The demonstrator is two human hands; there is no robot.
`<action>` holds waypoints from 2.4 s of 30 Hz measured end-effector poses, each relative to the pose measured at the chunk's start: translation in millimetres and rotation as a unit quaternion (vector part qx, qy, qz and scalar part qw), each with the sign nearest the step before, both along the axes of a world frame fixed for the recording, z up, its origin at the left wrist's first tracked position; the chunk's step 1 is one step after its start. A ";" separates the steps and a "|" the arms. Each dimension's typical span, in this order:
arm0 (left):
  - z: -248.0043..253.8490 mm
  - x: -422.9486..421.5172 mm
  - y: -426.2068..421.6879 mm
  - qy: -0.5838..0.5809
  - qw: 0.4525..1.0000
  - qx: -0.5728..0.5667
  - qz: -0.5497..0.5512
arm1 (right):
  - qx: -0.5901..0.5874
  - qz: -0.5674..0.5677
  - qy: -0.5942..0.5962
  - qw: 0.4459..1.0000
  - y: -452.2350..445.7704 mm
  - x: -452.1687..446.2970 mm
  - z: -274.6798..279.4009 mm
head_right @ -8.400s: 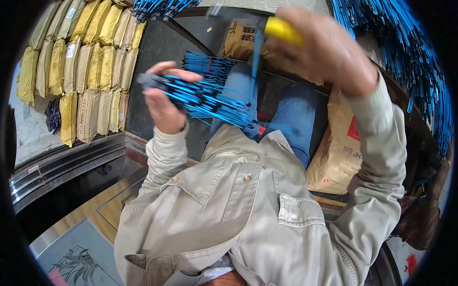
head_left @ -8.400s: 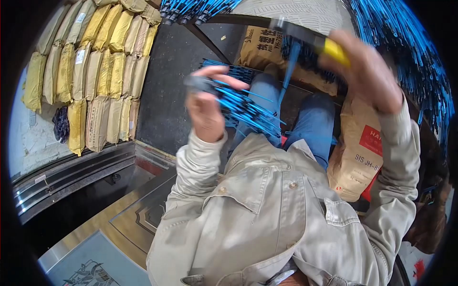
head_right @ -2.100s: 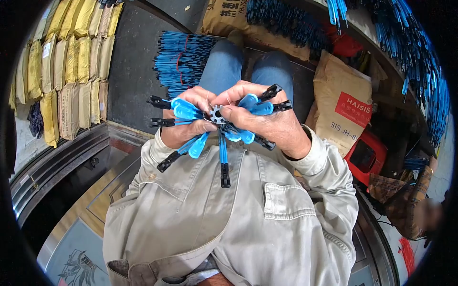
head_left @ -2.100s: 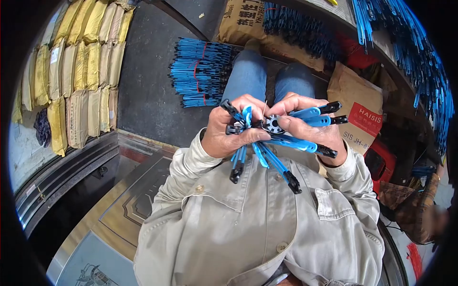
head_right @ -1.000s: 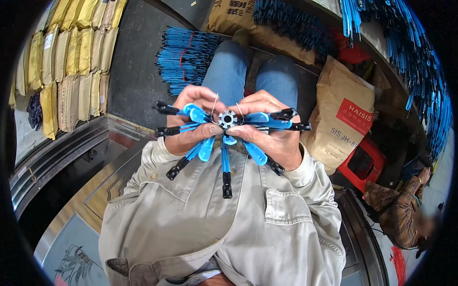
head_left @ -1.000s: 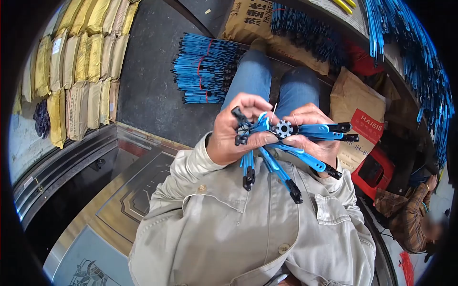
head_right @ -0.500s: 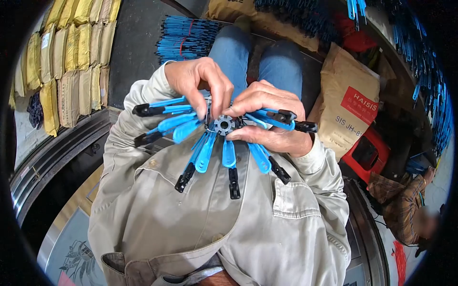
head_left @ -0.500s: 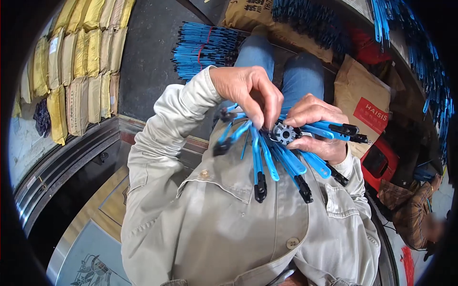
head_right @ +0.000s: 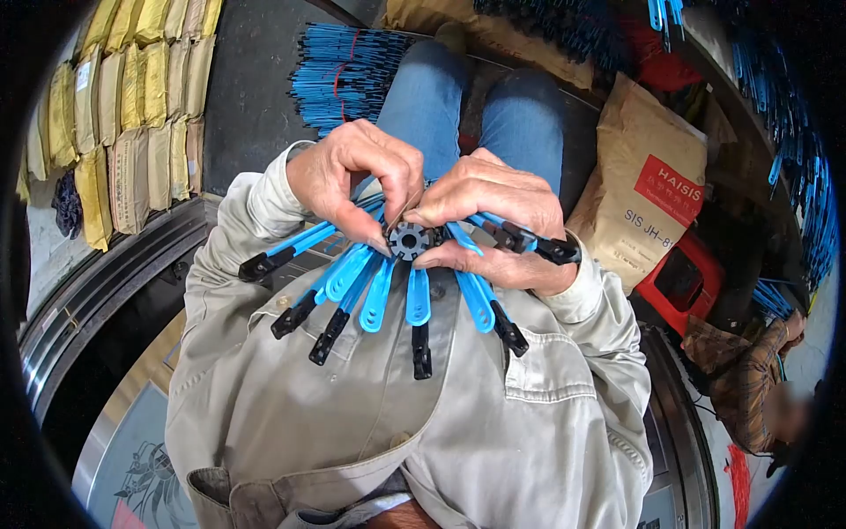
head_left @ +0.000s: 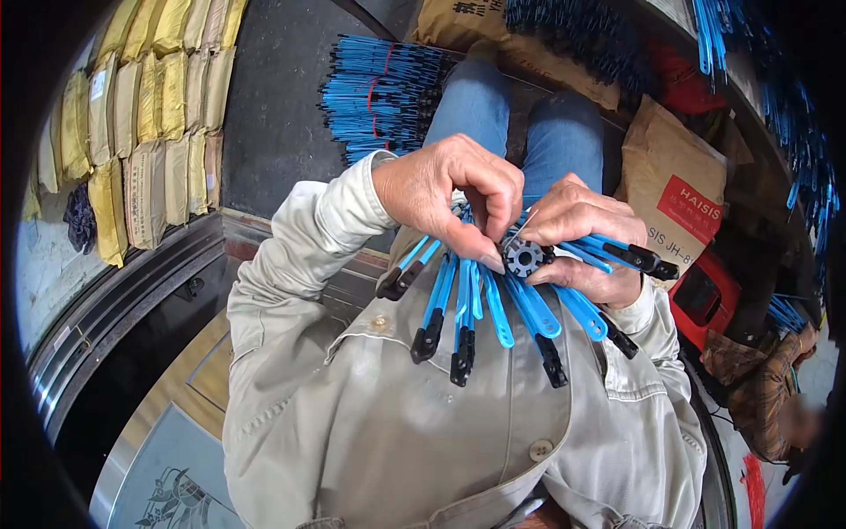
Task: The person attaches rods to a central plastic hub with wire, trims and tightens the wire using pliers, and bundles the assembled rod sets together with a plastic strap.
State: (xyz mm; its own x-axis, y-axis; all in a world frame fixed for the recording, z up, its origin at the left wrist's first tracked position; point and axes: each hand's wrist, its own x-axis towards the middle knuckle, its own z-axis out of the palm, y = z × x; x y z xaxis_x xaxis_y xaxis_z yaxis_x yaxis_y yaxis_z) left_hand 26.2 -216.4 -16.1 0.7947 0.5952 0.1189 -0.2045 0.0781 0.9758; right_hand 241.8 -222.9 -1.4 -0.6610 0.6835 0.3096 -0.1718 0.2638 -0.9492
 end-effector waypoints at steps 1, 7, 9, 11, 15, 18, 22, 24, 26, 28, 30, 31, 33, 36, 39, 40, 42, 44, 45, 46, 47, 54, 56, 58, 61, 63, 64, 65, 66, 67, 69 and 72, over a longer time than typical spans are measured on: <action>0.2 0.5 0.4 0.000 1.000 0.000 -0.002 | -0.001 -0.002 0.003 1.000 -0.6 0.3 -0.2; 3.3 1.7 6.1 0.038 0.998 0.005 -0.052 | 0.001 0.033 0.008 0.999 3.7 2.2 3.7; 3.0 2.4 8.4 0.046 0.997 0.008 -0.064 | -0.002 0.061 0.001 0.998 4.6 4.0 4.4; -0.7 3.3 12.4 0.039 0.996 -0.012 -0.080 | -0.026 0.054 0.001 0.998 2.6 4.5 2.8; -9.2 7.4 24.1 0.058 0.985 -0.069 -0.145 | -0.155 0.010 0.030 0.987 -5.5 -2.5 7.8; -11.3 15.5 33.1 0.075 0.976 -0.100 -0.181 | -0.309 -0.057 0.088 0.945 -7.6 -5.3 13.3; -11.2 21.5 39.4 0.096 0.972 -0.113 -0.180 | -0.042 0.063 0.007 0.997 15.7 4.8 9.0; -15.0 18.0 40.4 0.117 0.974 -0.114 -0.158 | -0.146 0.090 -0.015 0.985 20.6 5.0 12.5; -22.1 6.3 35.9 0.127 0.990 -0.063 0.004 | -0.185 0.105 -0.025 0.977 25.0 2.1 14.0; -24.5 -8.6 31.3 0.117 0.940 0.034 0.319 | -0.168 0.018 -0.027 0.985 28.4 -2.9 5.9; -8.8 -17.1 -0.4 0.083 0.845 0.127 0.513 | -0.146 -0.032 -0.020 0.989 34.7 -9.2 -1.4; -5.4 -14.6 -19.5 0.049 0.845 0.122 0.518 | -0.139 -0.085 -0.025 0.986 37.6 -14.2 -6.1; 1.4 3.4 -56.5 0.029 0.838 0.097 0.537 | -0.135 -0.178 -0.038 0.974 40.3 -24.2 -10.4; 2.5 39.4 -66.5 0.067 0.809 0.096 0.576 | -0.103 -0.201 -0.038 0.973 36.3 -36.3 -7.0; 11.4 39.1 -71.7 0.132 0.782 0.133 0.594 | -0.092 -0.224 -0.041 0.969 20.4 -38.9 -4.8; 14.0 39.7 -70.6 0.167 0.770 0.164 0.593 | -0.087 -0.233 -0.044 0.968 16.0 -35.5 -2.8; 12.1 41.7 -70.4 0.197 0.762 0.193 0.586 | -0.082 -0.250 -0.052 0.963 7.5 -28.0 -0.1; 5.3 41.7 -73.6 0.192 0.776 0.214 0.562 | -0.082 -0.250 -0.019 0.965 -3.4 -26.5 2.2; 3.0 42.4 -74.9 0.190 0.782 0.224 0.550 | -0.083 -0.248 -0.002 0.965 -6.9 -25.8 2.6; 1.2 43.3 -77.0 0.189 0.786 0.221 0.546 | -0.086 -0.253 -0.005 0.964 -9.2 -25.0 2.7; 1.7 44.6 -79.1 0.196 0.788 0.226 0.539 | -0.079 -0.255 -0.011 0.964 -11.2 -24.5 2.6; -1.1 57.8 -78.6 0.127 0.789 0.210 0.563 | -0.073 -0.270 -0.004 0.960 -19.3 -24.9 -2.2; -0.2 60.7 -76.8 0.122 0.800 0.196 0.554 | -0.077 -0.268 -0.002 0.960 -19.5 -23.8 -2.2; 3.7 59.3 -73.0 0.121 0.809 0.189 0.543 | -0.081 -0.275 0.001 0.958 -19.3 -22.4 -4.5; 13.8 46.4 -64.4 0.121 0.896 0.042 0.425 | -0.027 -0.256 0.010 0.966 -16.7 -18.5 -12.2; 10.1 43.1 -60.4 0.125 0.895 0.084 0.421 | -0.070 -0.254 0.036 0.964 -20.0 -17.4 -14.5; 7.3 42.0 -58.2 0.129 0.890 0.128 0.419 | -0.111 -0.249 0.064 0.960 -21.0 -17.2 -15.0; 5.0 41.9 -57.1 0.132 0.883 0.172 0.417 | -0.151 -0.242 0.092 0.954 -21.3 -16.9 -14.9; 2.9 43.8 -57.6 0.131 0.882 0.172 0.419 | -0.150 -0.241 0.090 0.955 -21.2 -17.1 -13.9; 0.6 47.1 -58.5 0.137 0.873 0.188 0.430 | -0.136 -0.241 0.093 0.957 -20.8 -17.6 -12.2; -2.4 53.4 -59.6 0.149 0.852 0.221 0.451 | -0.106 -0.242 0.099 0.959 -20.1 -17.5 -9.1; -2.1 55.6 -59.9 0.135 0.847 0.231 0.460 | -0.112 -0.240 0.033 0.964 -18.9 -13.1 -7.5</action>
